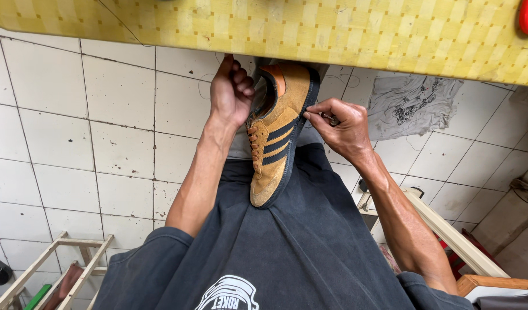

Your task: The person holds a tan sneaker on their lap and uses a needle and thread to stitch the side of the shoe. They pull the thread tight after each stitch and use scissors to cut the thread.

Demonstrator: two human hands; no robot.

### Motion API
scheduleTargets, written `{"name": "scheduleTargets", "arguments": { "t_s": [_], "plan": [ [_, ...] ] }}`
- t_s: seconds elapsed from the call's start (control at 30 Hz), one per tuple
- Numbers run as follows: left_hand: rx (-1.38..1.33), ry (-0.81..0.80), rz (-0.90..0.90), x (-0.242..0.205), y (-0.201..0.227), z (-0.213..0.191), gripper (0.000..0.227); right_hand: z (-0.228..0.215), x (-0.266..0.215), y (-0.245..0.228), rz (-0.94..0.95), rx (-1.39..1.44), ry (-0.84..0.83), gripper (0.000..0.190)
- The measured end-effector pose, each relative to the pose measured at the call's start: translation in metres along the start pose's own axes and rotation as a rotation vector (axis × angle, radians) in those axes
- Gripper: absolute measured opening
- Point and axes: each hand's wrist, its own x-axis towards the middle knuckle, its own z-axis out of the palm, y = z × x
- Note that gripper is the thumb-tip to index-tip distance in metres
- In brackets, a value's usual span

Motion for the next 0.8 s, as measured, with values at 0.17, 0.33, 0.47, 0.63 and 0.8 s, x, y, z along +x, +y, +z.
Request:
{"name": "scheduleTargets", "arguments": {
  "t_s": [0.17,0.33,0.47,0.63,0.8],
  "plan": [
    [0.265,0.127,0.209,0.025,-0.014,0.008,0.026,0.004,-0.005,0.007,0.013,0.002,-0.013,0.011],
    [0.909,0.169,0.429,0.035,-0.018,0.011,0.009,0.01,0.0,0.002,-0.03,0.003,0.006,0.011],
    [0.925,0.137,0.888,0.092,-0.042,-0.027,0.003,0.012,0.011,-0.003,-0.116,-0.016,-0.041,0.009],
    [1.083,0.356,0.834,0.107,-0.059,-0.035,0.02,0.006,0.022,-0.003,-0.234,-0.093,-0.154,0.009],
    [1.296,0.162,1.171,0.082,-0.043,-0.016,0.022,-0.008,0.034,-0.007,-0.244,-0.185,-0.349,0.011]
  ]
}}
